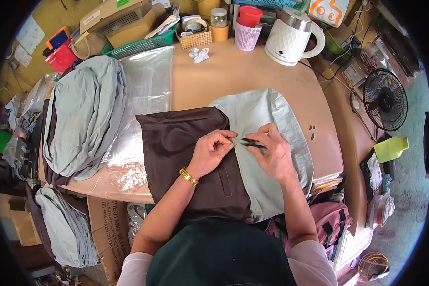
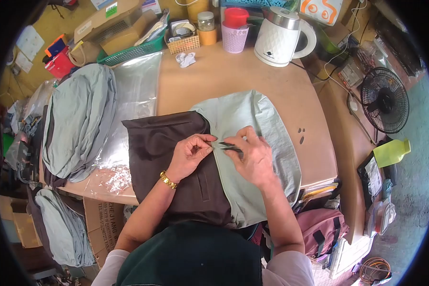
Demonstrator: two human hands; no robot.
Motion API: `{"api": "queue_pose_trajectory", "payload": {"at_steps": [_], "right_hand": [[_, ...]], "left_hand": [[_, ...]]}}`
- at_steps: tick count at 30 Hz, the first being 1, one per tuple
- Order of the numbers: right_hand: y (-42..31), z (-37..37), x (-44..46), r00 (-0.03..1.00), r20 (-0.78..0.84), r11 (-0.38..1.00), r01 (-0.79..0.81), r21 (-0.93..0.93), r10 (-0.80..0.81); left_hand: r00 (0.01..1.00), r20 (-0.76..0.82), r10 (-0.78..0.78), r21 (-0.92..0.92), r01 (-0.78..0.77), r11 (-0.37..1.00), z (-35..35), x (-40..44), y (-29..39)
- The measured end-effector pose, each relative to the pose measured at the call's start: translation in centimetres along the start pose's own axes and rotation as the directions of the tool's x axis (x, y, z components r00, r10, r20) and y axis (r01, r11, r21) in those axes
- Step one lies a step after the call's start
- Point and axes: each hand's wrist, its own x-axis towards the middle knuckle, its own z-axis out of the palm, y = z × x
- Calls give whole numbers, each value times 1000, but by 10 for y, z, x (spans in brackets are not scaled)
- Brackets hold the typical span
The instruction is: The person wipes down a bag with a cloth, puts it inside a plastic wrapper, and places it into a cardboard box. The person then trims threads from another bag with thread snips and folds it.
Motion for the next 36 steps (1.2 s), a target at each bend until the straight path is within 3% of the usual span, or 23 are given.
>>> {"api": "queue_pose_trajectory", "payload": {"at_steps": [7,14,16,18,19,20,21,22,24,25,26,27,28,29,31,33,35,36], "right_hand": [[-4,8,2,985,8,969,174,-174,-175],[1,17,0,980,-3,952,191,-238,-197],[15,26,-7,994,-29,985,96,-141,-101],[30,34,-2,997,-83,992,-1,-129,-9],[37,34,1,988,-140,990,-86,-115,70],[42,33,1,989,-97,974,-128,-190,111],[43,31,4,988,-98,972,-137,-193,119],[41,30,7,985,-100,971,-156,-183,139],[41,29,7,981,-107,969,-176,-174,160],[43,31,8,977,-113,965,-201,-171,183],[44,34,8,972,-114,961,-222,-166,205],[45,36,7,974,-111,963,-214,-162,198],[47,36,5,972,-126,968,-213,-130,197],[50,35,6,971,-145,974,-203,-97,188],[63,26,1,981,-100,981,-173,-90,164],[69,13,-1,989,-52,985,-145,-96,141],[66,2,-4,999,44,994,19,-104,-15],[64,-1,-3,997,55,995,61,-82,-56]], "left_hand": [[1000,3,-10,22,10,1000,0,-1,4],[1000,15,11,57,-12,998,-2,0,3],[999,33,0,59,-2,998,-3,-1,2],[989,-95,113,-14,-115,993,-5,-2,2],[979,-200,41,-242,-90,966,-8,-4,7],[945,-312,-100,-451,-54,891,-17,-10,15],[907,-322,-272,-760,-76,645,-40,-17,16],[952,-241,-187,-867,-125,482,-53,-22,22],[998,-67,-8,-993,-66,98,-79,-32,33],[993,-100,-60,-955,-78,286,-77,-37,51],[1000,-15,-23,-705,5,710,-61,-38,64],[997,71,-32,-274,50,960,-33,-37,73],[967,229,113,198,-160,967,-8,-41,73],[893,421,158,584,-400,706,14,-47,74],[841,538,58,708,-488,510,36,-60,58],[845,535,26,729,-477,491,19,-61,54],[938,345,30,867,-331,373,-13,-69,58],[938,343,37,868,-332,369,-26,-71,62]]}}
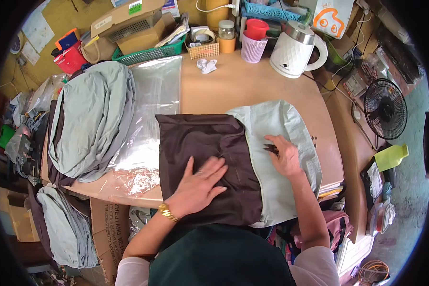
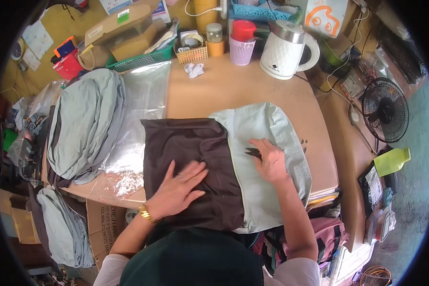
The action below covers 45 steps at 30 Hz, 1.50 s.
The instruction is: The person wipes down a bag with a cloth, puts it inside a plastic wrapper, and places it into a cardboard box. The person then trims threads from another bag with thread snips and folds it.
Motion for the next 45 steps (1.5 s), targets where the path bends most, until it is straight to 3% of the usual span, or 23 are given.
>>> {"api": "queue_pose_trajectory", "payload": {"at_steps": [3,5,7,11,12,13,14,16,18,20,23,25,26,27,31,33,36,38,39,40,42,43,45], "right_hand": [[2,-7,4,996,61,996,62,-58,-58],[2,-9,6,996,75,998,46,-32,-44],[2,-9,7,995,92,1000,24,-5,-23],[12,-13,10,999,37,1000,26,17,-27],[18,-14,10,1000,2,999,-3,44,3],[29,-13,10,1000,0,999,-3,39,3],[41,-11,14,999,0,996,-48,77,48],[19,-15,33,998,-55,994,-4,109,10],[-66,-9,54,994,-95,945,-21,325,55],[-144,-1,57,995,33,710,-90,698,93],[-153,44,59,992,114,798,-20,602,-61],[-144,51,62,999,-5,824,-39,566,51],[-134,51,63,991,49,695,-125,708,129],[-138,40,63,978,110,665,-200,720,175],[-149,43,52,988,78,788,-151,597,131],[-157,45,51,990,81,808,-143,571,118],[-166,43,47,994,85,865,-107,489,75],[-165,43,45,997,20,856,-79,511,80],[-160,42,44,996,14,859,-80,506,85],[-152,42,43,991,42,821,-130,555,128],[-150,33,43,979,70,779,-193,597,189],[-149,33,43,978,64,778,-195,597,196],[-151,37,43,973,73,711,-210,671,218]], "left_hand": [[966,-135,-219,-396,150,906,-35,-9,-26],[818,-464,-340,-272,234,934,-51,0,-43],[683,-642,-349,47,490,871,-40,14,-78],[790,-527,-312,296,515,804,-25,9,-139],[762,-369,-532,-258,466,846,-38,7,-141],[771,-111,-627,-734,362,575,-45,6,-142],[791,-200,-578,-838,167,519,-39,1,-139],[786,-243,-569,-822,145,551,-49,0,-98],[782,-251,-570,-820,141,554,-60,2,-52],[794,-237,-559,-840,122,529,-55,-1,-29],[748,-321,-581,-841,58,539,-56,-19,-26],[510,-231,-829,-972,-160,173,-60,-33,-42],[398,-302,-866,-945,-244,217,-65,-43,-58],[421,-342,-840,-938,-199,283,-68,-59,-74],[766,-175,-619,-828,225,513,-70,-53,-59],[799,-181,-574,-778,241,580,-69,-35,-43],[855,-232,-464,-836,68,544,-60,-17,-46],[738,-87,-669,-993,-117,1,-48,-10,-59],[744,-87,-662,-993,-118,-1,-43,-17,-81],[806,-255,-535,-908,-389,-153,-38,-34,-113],[797,-439,-415,-735,-584,-344,-45,-37,-117],[781,-294,-552,-920,-387,-58,-63,-37,-93],[688,-190,-700,-979,-78,189,-66,-28,-57]]}}
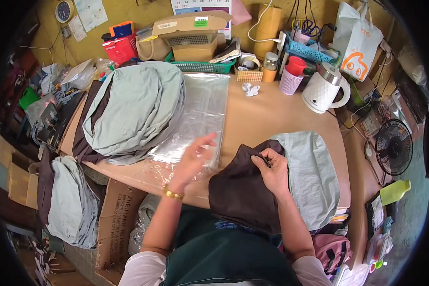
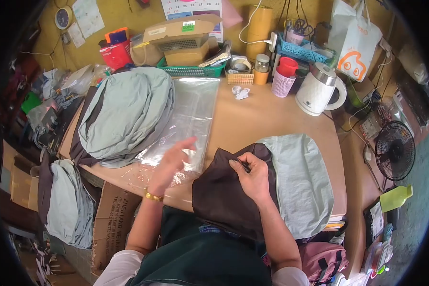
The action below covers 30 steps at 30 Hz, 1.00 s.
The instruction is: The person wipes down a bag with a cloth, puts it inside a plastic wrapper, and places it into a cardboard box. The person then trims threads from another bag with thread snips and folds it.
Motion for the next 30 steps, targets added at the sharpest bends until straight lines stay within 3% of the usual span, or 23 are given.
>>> {"api": "queue_pose_trajectory", "payload": {"at_steps": [3,5,7,8,9,10,11,13,15,17,18,21,23,24,26,27,28,30], "right_hand": [[-3,9,0,1000,0,999,6,43,-6],[5,7,2,998,-43,997,43,64,-41],[4,1,5,978,-150,983,158,98,-143],[-8,-9,3,989,-143,993,50,110,-34],[-5,-15,5,989,-146,988,56,141,-35],[-2,-19,6,988,-148,983,62,174,-36],[-2,-21,6,988,-153,983,63,171,-37],[-2,-17,6,990,-114,985,100,138,-85],[-3,-10,5,990,-100,983,115,140,-102],[-5,-5,4,989,-85,981,135,136,-124],[-8,-4,1,993,-63,991,106,87,-101],[-16,-2,-4,993,-24,993,115,-27,-116],[-19,-3,-7,982,-2,970,186,-154,-189],[-19,-4,-8,982,-7,970,185,-155,-188],[-15,-6,-10,982,-49,977,175,-118,-182],[-10,-6,-10,982,-56,978,175,-117,-183],[-3,-7,-10,987,-72,989,143,-46,-146],[2,-6,-9,989,-88,993,119,27,-116]], "left_hand": [[989,44,140,249,-147,957,35,-13,-11],[994,108,-34,147,17,989,33,-12,-13],[997,-74,3,134,7,991,12,-7,-14],[990,-143,-15,168,39,985,-3,-5,-7],[981,-187,57,156,-28,987,-24,-1,-14],[982,-179,56,153,-28,988,-48,2,-16],[995,-73,70,31,-68,997,-71,4,-16],[995,27,98,-86,-96,992,-62,1,3],[984,5,180,326,-172,930,-18,-3,15],[963,168,210,390,-260,883,2,-1,8],[963,166,214,391,-264,882,14,1,8],[971,199,137,319,-196,927,45,5,7],[982,184,50,115,-72,991,55,6,3],[981,188,49,115,-71,991,53,7,0],[1000,0,-6,-195,6,981,36,13,-10],[998,-65,8,-289,-27,957,20,19,-15],[998,-59,8,-287,-24,958,16,17,-13],[999,1,51,-82,-51,995,13,10,-8]]}}
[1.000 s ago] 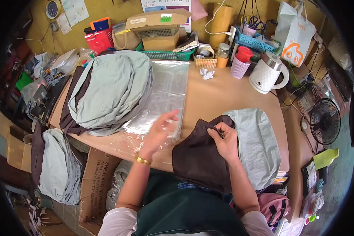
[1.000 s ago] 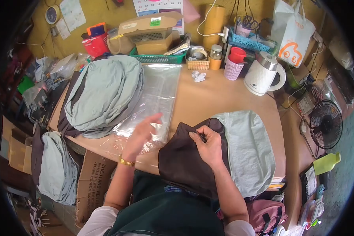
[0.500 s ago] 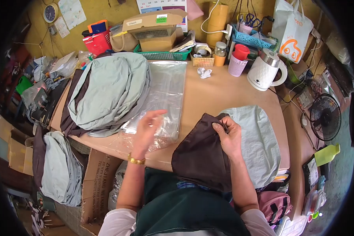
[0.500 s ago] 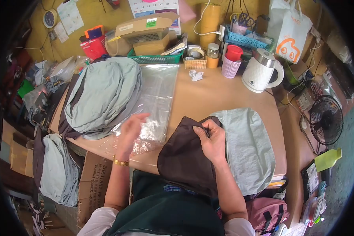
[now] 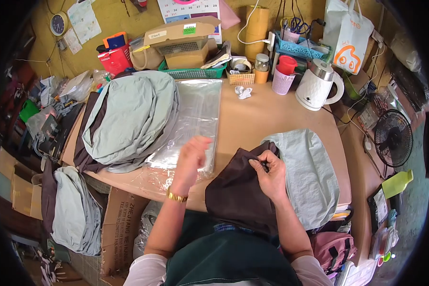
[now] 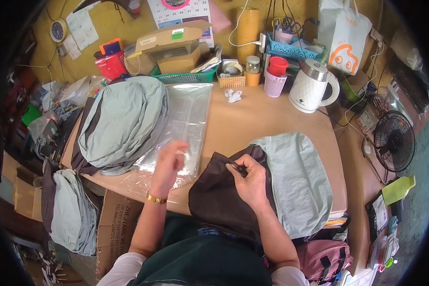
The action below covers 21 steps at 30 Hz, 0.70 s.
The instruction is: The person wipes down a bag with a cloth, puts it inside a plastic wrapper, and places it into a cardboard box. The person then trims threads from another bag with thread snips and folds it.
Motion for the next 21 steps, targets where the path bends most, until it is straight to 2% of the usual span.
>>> {"api": "queue_pose_trajectory", "payload": {"at_steps": [1,2,4,5,6,8,10,12,14,15,16,17,18,20,21], "right_hand": [[1,3,0,1000,-21,1000,13,-18,-13],[1,7,-1,999,-38,999,23,-36,-24],[-3,12,-3,998,-37,998,49,-46,-50],[-8,12,-3,996,-4,992,91,-86,-92],[-13,12,-4,991,27,983,134,-126,-131],[-31,10,-4,992,-5,984,128,-125,-129],[-45,4,0,992,-39,985,116,-128,-122],[-53,-5,9,985,137,976,126,-177,-102],[-56,-8,17,984,165,973,100,-209,-66],[-54,-9,22,968,239,975,120,-187,-73],[-52,-10,25,946,313,977,138,-164,-81],[-50,-10,26,947,312,977,136,-164,-79],[-47,-10,28,935,349,985,120,-127,-69],[-45,-8,27,921,386,991,97,-87,-56],[-46,-7,26,929,360,981,137,-134,-81]], "left_hand": [[992,45,-117,147,109,983,32,-16,31],[992,41,-116,148,108,983,40,-20,28],[957,167,-235,161,209,965,46,-25,24],[940,223,-259,81,247,966,35,-20,11],[939,223,-261,84,248,965,34,-19,6],[976,107,-192,71,185,980,39,-20,0],[980,115,-165,139,148,979,46,-22,4],[981,125,-145,209,117,971,54,-29,9],[991,127,-34,87,23,996,62,-32,12],[991,132,-36,88,25,996,62,-33,12],[988,151,-4,178,-23,984,60,-33,12],[985,171,25,264,-70,962,58,-33,12],[985,170,23,264,-68,962,58,-35,16],[966,243,90,536,-211,817,60,-39,25],[967,241,85,538,-206,818,61,-41,24]]}}
